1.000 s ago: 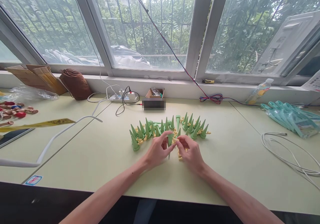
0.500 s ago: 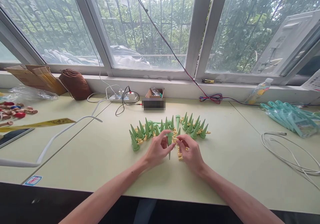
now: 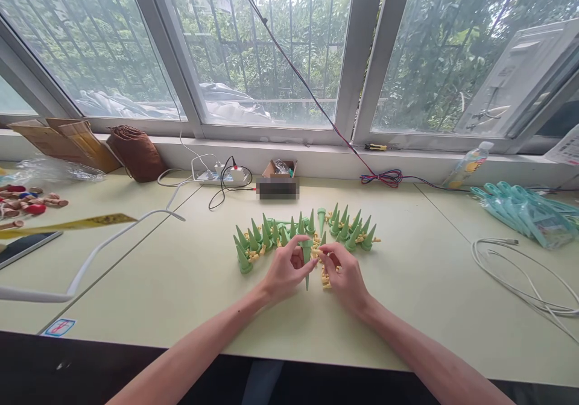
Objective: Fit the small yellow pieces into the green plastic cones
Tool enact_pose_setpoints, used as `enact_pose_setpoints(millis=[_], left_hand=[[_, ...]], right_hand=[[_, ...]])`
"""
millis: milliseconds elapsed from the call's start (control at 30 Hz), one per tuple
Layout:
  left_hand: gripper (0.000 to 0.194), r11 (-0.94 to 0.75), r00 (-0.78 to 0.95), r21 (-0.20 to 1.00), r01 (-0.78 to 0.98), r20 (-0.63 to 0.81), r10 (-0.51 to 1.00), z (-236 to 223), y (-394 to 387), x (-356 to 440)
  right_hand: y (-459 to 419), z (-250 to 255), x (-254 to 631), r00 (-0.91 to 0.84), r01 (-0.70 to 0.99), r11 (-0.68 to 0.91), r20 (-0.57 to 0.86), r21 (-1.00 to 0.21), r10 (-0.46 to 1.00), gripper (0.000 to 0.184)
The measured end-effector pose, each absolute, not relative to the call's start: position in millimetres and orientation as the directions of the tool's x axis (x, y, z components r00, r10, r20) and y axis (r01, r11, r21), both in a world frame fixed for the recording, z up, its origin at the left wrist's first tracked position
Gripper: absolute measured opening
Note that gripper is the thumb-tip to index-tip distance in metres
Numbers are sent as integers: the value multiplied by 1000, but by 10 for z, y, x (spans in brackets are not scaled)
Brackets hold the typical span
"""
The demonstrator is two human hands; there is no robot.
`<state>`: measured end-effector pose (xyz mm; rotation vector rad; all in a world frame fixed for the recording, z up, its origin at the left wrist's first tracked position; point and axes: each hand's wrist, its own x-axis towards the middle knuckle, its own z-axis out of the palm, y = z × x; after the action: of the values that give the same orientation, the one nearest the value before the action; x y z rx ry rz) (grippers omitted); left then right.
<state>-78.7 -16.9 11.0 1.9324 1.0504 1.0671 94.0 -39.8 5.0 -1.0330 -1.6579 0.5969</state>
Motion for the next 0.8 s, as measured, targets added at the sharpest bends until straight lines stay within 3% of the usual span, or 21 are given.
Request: enact_pose_setpoints(millis=[800], left_hand=[[38, -552, 343, 721, 420, 437, 832, 83, -192, -798]], right_hand=[[-393, 39, 950, -79, 365, 471, 477, -803, 875, 30]])
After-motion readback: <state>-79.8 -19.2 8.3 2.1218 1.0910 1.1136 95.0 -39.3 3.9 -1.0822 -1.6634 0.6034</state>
